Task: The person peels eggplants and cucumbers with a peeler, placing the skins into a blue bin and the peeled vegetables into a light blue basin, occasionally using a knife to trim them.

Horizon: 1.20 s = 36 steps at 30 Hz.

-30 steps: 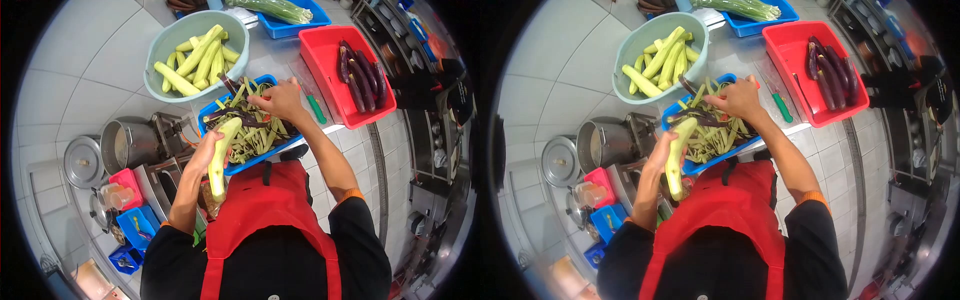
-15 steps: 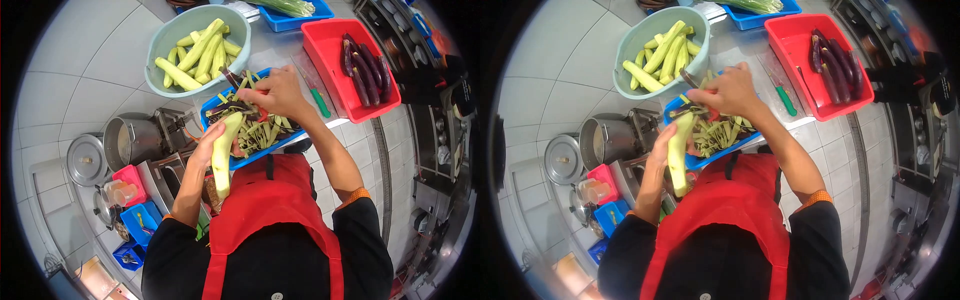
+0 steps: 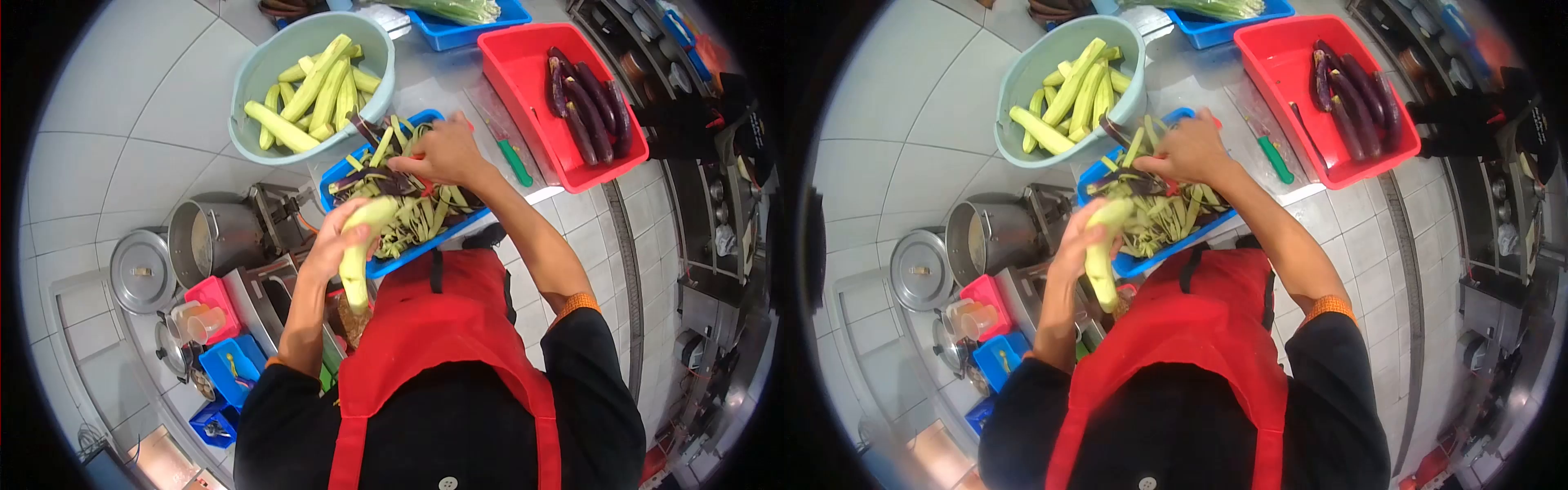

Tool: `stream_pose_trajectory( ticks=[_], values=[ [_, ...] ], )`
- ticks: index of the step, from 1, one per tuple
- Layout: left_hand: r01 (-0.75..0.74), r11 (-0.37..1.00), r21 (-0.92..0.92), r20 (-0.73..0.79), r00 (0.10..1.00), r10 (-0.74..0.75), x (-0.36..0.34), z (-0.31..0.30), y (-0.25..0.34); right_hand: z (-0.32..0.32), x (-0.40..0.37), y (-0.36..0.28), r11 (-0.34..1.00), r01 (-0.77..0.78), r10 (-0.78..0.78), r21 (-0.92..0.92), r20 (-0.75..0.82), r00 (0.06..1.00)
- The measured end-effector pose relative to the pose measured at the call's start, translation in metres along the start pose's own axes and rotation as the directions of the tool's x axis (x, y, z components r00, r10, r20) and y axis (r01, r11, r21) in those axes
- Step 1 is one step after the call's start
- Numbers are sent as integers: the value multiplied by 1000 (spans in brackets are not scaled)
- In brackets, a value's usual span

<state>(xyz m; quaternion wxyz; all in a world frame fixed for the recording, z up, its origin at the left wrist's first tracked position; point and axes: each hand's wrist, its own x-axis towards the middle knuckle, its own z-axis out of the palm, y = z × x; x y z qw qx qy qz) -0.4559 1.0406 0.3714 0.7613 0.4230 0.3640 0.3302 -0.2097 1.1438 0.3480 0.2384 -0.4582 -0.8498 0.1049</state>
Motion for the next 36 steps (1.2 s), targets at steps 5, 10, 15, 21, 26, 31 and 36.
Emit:
stream_pose_trajectory(
  ticks=[5, 10, 15, 21, 26, 31, 36],
  values=[
    [-189, 819, 542, -68, 961, 267, 6, -1, -1, -22, 2, -23, 967, -168, 148, 191, 116, 982],
    [-351, 560, 751, 28, 863, 505, 4, -4, 3, 1, -9, -6, 993, -53, 36, 109, 149, 988],
    [-260, 375, 890, 51, 873, 485, 2, 2, 16, -12, -5, -14, 986, -143, 143, 91, 7, 990],
    [-246, 567, 786, -58, 884, 464, 3, -4, 7, 5, -12, -17, 973, -174, 172, 150, 25, 985],
    [40, 416, 909, -193, 923, 332, 10, 16, 37, -22, -12, -12, 957, -285, 289, -57, 83, 954],
    [161, 427, 890, -285, 927, 243, 24, 12, 30, -40, -16, -59, 723, -553, 446, 413, 333, 831],
    [191, 483, 854, -313, 932, 185, 28, 8, 12, 7, -33, -64, 767, -612, 607, 194, 92, 789]
  ],
)
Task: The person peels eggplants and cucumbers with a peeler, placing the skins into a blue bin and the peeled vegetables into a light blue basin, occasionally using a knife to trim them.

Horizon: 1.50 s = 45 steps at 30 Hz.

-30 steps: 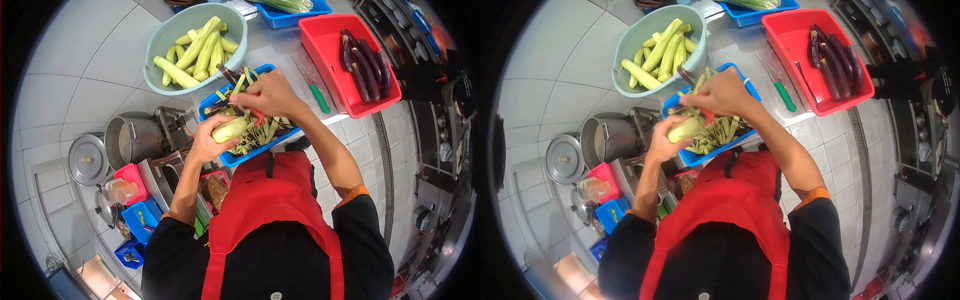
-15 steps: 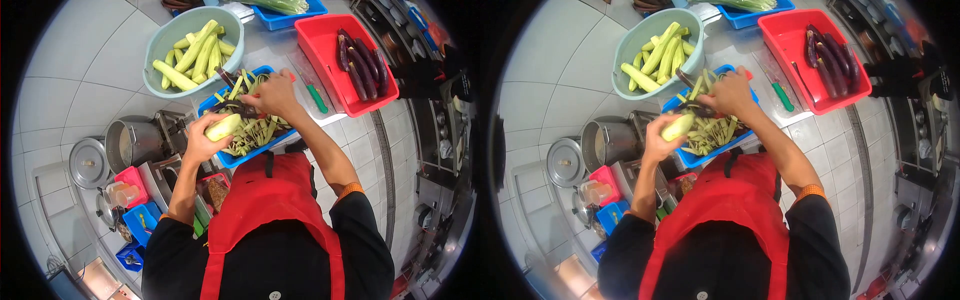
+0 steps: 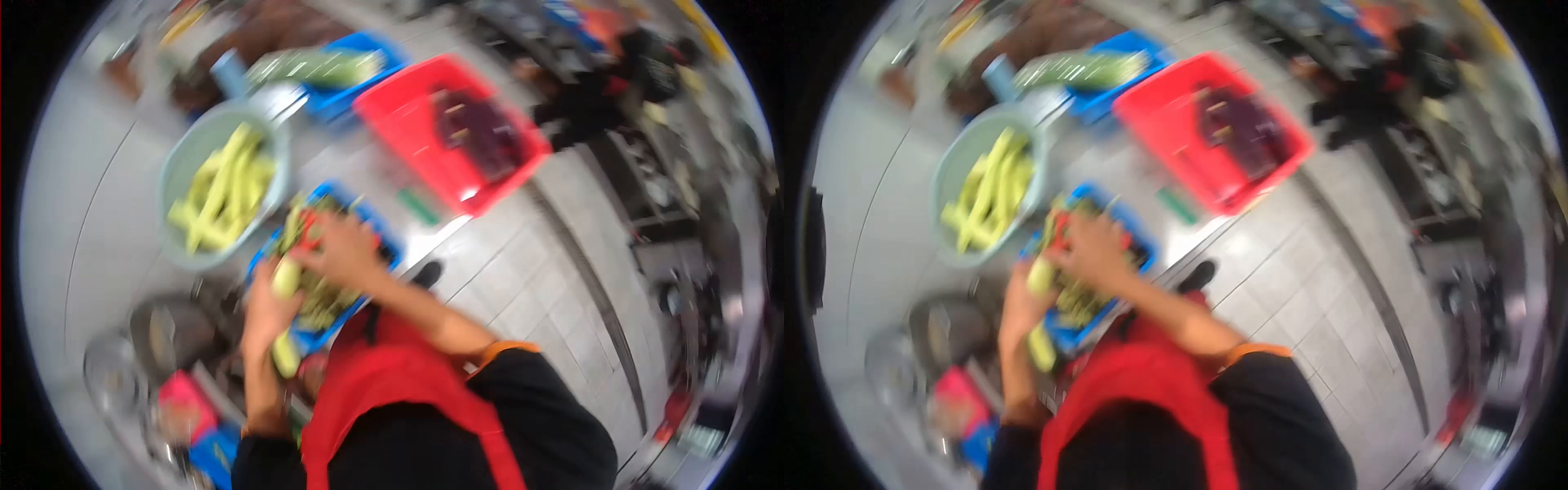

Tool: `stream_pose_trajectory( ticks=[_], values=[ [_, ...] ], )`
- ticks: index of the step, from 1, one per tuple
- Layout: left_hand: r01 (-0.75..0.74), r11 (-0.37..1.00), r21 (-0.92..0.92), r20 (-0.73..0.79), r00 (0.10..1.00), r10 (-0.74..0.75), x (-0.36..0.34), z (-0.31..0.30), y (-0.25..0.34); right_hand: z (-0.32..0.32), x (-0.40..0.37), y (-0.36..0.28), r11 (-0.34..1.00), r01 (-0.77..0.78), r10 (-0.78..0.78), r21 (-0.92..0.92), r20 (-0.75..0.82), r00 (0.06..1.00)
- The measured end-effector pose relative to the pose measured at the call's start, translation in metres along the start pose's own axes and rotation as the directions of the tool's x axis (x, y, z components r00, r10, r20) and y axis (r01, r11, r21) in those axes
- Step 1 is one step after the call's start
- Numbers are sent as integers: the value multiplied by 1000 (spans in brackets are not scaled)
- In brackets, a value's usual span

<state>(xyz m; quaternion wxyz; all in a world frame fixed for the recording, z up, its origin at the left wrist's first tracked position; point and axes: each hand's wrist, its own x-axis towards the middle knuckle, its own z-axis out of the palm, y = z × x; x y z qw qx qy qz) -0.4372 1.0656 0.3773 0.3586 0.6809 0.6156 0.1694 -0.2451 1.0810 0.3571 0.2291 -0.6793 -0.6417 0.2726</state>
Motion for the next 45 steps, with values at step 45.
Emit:
stream_pose_trajectory(
  ticks=[45],
  values=[
    [177, 927, -331, 614, 786, 69, 270, 353, 289, -135, -152, 193, 909, -114, 320, 402, -495, 808]
  ],
)
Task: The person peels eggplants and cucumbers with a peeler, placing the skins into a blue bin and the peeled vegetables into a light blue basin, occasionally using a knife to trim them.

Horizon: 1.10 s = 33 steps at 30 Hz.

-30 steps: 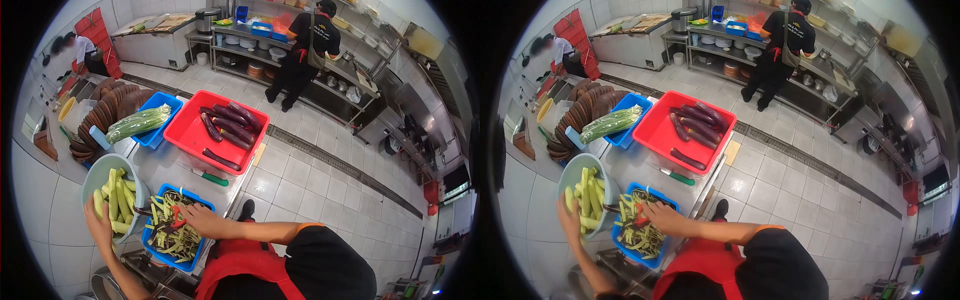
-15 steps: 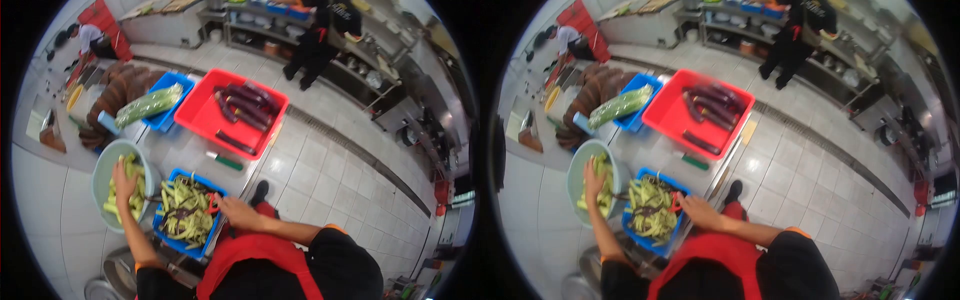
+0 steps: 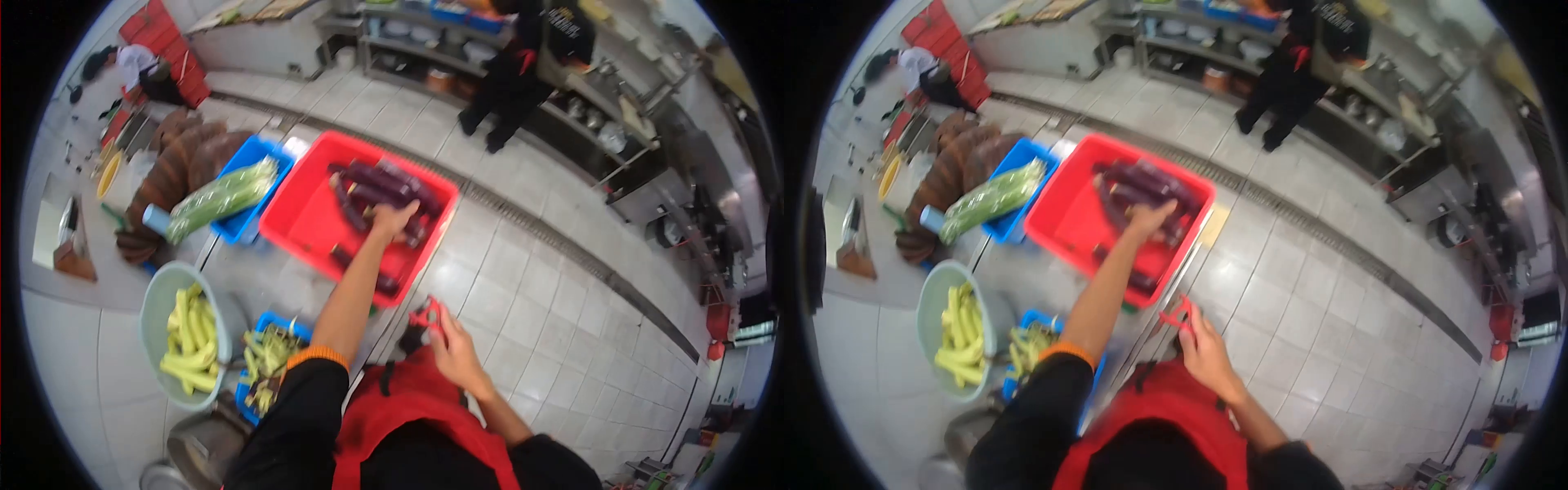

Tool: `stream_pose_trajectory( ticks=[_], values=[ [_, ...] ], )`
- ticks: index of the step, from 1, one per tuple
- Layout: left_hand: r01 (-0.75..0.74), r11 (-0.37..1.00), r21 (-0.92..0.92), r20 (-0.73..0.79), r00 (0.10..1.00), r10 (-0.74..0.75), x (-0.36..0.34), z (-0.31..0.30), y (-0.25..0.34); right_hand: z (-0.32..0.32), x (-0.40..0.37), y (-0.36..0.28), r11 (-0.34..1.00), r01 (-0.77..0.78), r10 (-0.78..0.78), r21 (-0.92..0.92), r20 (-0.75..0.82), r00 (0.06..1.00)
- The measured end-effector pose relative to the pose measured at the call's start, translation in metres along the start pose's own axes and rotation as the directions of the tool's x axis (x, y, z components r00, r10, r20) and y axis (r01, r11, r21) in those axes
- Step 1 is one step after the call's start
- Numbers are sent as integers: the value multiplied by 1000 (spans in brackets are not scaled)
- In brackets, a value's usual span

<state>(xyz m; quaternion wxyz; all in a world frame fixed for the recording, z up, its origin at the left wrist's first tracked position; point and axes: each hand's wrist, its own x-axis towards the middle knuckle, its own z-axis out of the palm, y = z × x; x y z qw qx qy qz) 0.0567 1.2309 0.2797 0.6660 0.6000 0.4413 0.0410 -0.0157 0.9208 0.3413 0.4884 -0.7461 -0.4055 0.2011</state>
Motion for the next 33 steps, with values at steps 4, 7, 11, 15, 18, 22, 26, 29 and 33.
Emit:
stream_pose_trajectory(
  ticks=[4, 7, 11, 15, 18, 22, 26, 29, 33],
  values=[
    [-11, 999, -41, -282, 959, -1, 67, 22, -38, -34, 2, 21, 992, -19, 6, -128, -106, 994],
    [0, 975, -224, -98, 995, -23, 39, -17, -30, -41, 5, 18, 976, -212, 211, 43, 18, 977],
    [-36, 627, -779, 177, 945, 274, -43, -72, -42, -26, 15, 17, 1000, -12, 12, 0, -17, 1000],
    [-238, 527, -816, -63, 943, 328, -174, -117, -36, -5, 33, -47, 993, 62, -76, 98, 145, 987],
    [-442, 534, -721, -271, 889, 369, -228, -149, -72, 36, 34, -82, 990, 59, -94, 125, 293, 951],
    [-564, 608, -559, -547, 802, 242, -310, -163, -105, 90, 40, -135, 891, 445, -454, 91, 218, 864],
    [-665, 493, -562, -594, 738, 319, -372, -160, -122, 135, 43, -187, 820, 557, -572, 129, 202, 795],
    [-656, 526, -542, -598, 740, 307, -400, -161, -148, 169, 44, -208, 729, 673, -685, 130, 140, 715],
    [-704, 471, -532, -651, 696, 303, -425, -159, -162, 193, 32, -230, 725, 674, -688, 139, 189, 701]
  ],
)
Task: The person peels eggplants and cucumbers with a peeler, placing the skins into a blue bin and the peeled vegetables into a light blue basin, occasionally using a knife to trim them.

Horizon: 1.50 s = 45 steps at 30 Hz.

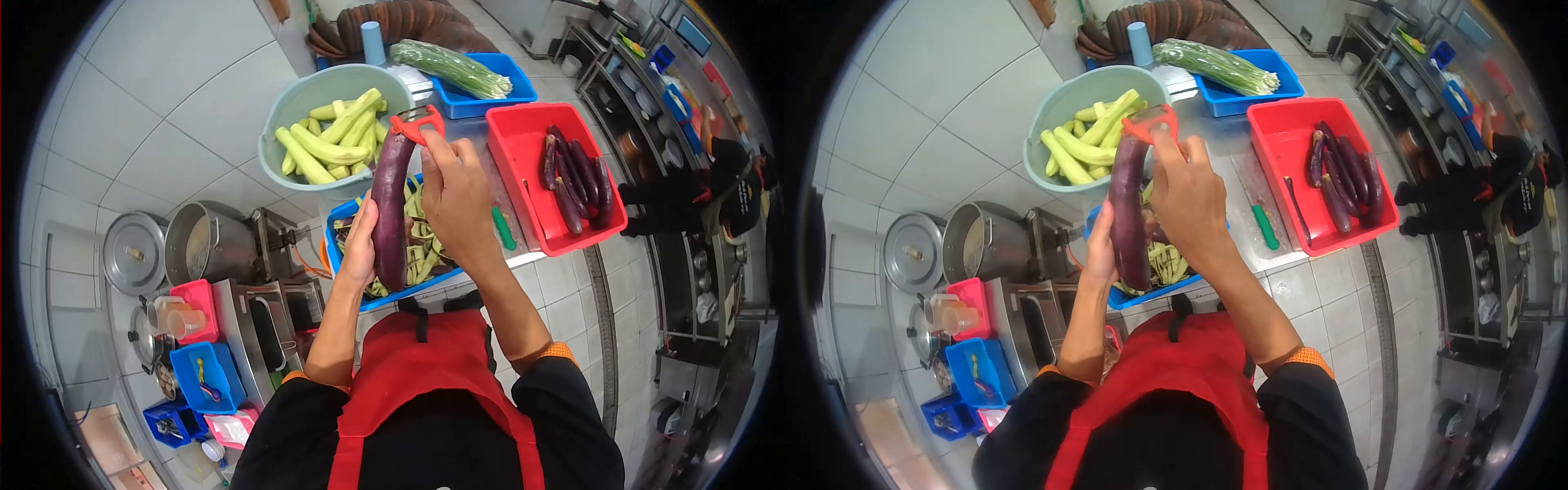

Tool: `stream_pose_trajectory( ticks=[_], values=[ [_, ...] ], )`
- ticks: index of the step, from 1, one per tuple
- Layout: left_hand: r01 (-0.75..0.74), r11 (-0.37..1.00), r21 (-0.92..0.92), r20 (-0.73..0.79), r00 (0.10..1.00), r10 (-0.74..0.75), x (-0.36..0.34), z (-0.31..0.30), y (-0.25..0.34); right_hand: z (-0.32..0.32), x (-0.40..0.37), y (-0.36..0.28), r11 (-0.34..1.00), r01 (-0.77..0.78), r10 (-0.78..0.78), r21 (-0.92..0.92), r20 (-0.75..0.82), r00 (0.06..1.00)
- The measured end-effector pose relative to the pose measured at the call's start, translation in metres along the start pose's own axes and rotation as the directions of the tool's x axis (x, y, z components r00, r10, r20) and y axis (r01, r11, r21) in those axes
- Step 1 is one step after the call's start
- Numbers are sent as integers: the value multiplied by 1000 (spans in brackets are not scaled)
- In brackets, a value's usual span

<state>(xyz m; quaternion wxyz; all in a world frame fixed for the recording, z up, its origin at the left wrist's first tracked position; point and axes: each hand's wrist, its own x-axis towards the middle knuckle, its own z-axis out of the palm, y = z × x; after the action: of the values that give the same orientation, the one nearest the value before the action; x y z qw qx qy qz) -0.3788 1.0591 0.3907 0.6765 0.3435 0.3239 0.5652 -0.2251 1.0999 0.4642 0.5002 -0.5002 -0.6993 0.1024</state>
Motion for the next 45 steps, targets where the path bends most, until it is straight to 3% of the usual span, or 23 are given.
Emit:
stream_pose_trajectory(
  ticks=[4, 11, 13, 14, 15, 17, 19, 20, 21, 22, 24, 26, 28, 29, 33, 35, 40, 43, 45],
  values=[
    [-3, 1000, 9, -60, 998, 4, -8, -10, 6, 9, -12, -13, 999, -32, 27, 38, 115, 993],
    [-14, 996, 83, -107, 994, 23, 6, -13, 4, 20, -13, -7, 997, -74, 73, 23, 51, 996],
    [-54, 997, -49, -65, 997, 51, 12, -17, 4, 19, -26, -12, 996, -85, 76, 41, 179, 981],
    [-4, 978, -210, -237, 970, -47, 19, -11, 7, 16, -42, -17, 994, -97, 87, 43, 189, 978],
    [-23, 985, -168, -236, 972, -17, 23, -19, 12, 11, -62, -24, 990, -117, 92, 75, 278, 956],
    [-40, 959, -282, -74, 997, 20, 31, -57, 18, 2, -89, -32, 986, -123, 72, 115, 375, 924],
    [-137, 961, -239, -417, 908, 26, 31, -35, 37, -16, -115, -31, 984, -176, 124, 38, 569, 813],
    [-231, 920, -317, -305, 943, 132, 36, -72, 23, -18, -124, -22, 984, -170, 112, 47, 576, 810],
    [-231, 881, -412, -221, 964, 150, 36, -80, 29, -18, -137, -12, 990, -134, 75, 51, 616, 785],
    [-222, 907, -359, -318, 942, 104, 34, -83, 29, -18, -144, -6, 993, -102, 42, 54, 652, 757],
    [-144, 941, -306, -421, 907, 2, 25, -59, 48, -22, -130, -6, 982, -132, 27, 136, 586, 810],
    [-59, 969, -238, -345, 938, -28, 18, -66, 36, -23, -106, -9, 963, -139, 14, 230, 474, 880],
    [93, 986, -141, -259, 957, -127, 14, -61, 30, -13, -75, -9, 977, -95, 12, 193, 395, 918],
    [97, 986, -134, -358, 923, -140, 10, -41, 25, -3, -62, -7, 985, -60, 5, 159, 328, 945],
    [94, 989, -114, -223, 968, -118, 0, -30, 13, 27, -17, 3, 999, 14, -21, 50, 139, 990],
    [150, 989, -14, -160, 976, -150, -5, -37, 11, 31, -10, 2, 999, 17, -25, 51, 170, 985],
    [144, 986, -79, -88, 985, -151, -5, -45, 16, 40, -22, -9, 993, 24, -47, 115, 202, 978],
    [37, 969, -245, -360, 924, -127, 10, -22, 31, 41, -54, -14, 992, -11, -29, 126, 311, 950],
    [-41, 966, -256, -171, 985, -3, 21, -86, 15, 27, -79, -22, 968, -100, -17, 229, 463, 886]
  ],
)
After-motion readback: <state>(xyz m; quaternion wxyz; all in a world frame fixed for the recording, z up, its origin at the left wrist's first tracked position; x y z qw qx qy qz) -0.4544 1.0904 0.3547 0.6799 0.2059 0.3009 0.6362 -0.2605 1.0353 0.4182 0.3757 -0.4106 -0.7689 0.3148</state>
